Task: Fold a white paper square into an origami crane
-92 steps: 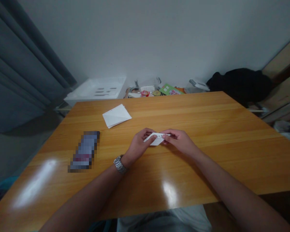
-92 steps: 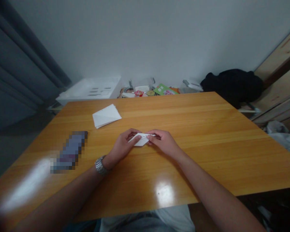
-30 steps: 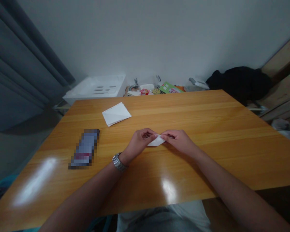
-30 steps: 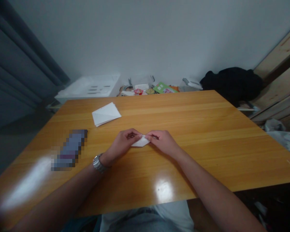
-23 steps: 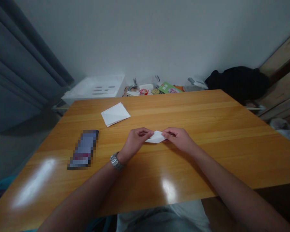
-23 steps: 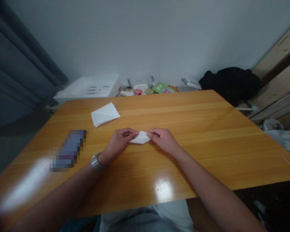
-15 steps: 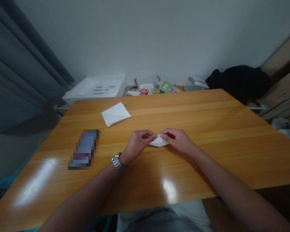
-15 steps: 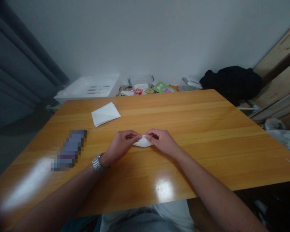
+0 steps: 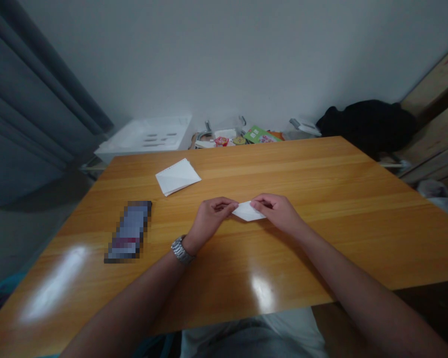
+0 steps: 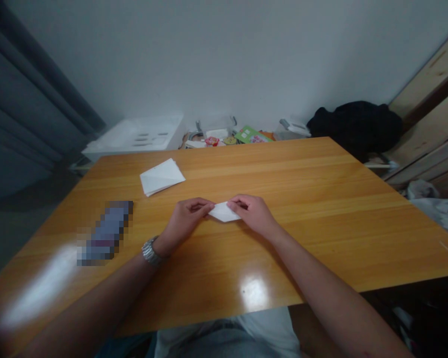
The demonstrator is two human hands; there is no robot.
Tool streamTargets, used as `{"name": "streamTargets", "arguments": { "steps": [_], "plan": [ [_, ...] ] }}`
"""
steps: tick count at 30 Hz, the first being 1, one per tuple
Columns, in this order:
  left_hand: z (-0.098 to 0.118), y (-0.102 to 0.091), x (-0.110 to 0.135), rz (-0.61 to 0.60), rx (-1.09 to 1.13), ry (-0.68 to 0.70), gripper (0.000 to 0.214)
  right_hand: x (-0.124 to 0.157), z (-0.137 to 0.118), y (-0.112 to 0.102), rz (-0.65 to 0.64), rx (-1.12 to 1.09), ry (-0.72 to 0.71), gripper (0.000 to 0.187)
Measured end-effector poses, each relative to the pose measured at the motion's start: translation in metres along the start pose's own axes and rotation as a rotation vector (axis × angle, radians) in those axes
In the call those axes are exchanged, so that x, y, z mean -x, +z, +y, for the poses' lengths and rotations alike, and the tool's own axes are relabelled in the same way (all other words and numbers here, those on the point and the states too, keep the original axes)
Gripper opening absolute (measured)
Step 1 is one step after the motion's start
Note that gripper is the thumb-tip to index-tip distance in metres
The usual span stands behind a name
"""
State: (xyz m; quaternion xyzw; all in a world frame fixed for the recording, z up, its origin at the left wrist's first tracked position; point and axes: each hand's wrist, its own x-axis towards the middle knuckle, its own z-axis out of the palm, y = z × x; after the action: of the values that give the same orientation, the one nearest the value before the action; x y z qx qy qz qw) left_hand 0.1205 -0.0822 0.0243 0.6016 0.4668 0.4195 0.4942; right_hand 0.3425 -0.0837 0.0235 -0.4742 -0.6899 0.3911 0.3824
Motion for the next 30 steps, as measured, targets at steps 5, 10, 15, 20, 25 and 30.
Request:
{"name": "streamTargets", "arguments": {
  "steps": [5,10,15,20,25,30],
  "plan": [
    [-0.002,-0.005,-0.004,0.019,0.019,-0.029,0.031,0.0,0.0,-0.002,0.01,0.074,-0.025,0.03],
    [-0.008,-0.009,-0.008,0.037,-0.018,0.022,0.032,0.0,0.0,-0.006,-0.014,0.121,-0.006,0.034],
    [-0.003,-0.006,-0.003,0.005,-0.183,0.113,0.031,0.003,-0.003,-0.005,-0.016,0.158,-0.024,0.031],
    [0.006,-0.002,0.003,-0.087,-0.238,0.119,0.028,0.004,-0.006,0.0,-0.07,0.175,-0.053,0.031],
    [0.0,-0.004,-0.001,-0.022,-0.211,0.107,0.029,0.004,-0.003,-0.002,-0.098,0.062,0.019,0.034],
    [-0.007,-0.007,-0.005,-0.037,-0.213,0.104,0.03,0.002,-0.001,-0.006,-0.15,-0.002,0.08,0.042]
  ]
}}
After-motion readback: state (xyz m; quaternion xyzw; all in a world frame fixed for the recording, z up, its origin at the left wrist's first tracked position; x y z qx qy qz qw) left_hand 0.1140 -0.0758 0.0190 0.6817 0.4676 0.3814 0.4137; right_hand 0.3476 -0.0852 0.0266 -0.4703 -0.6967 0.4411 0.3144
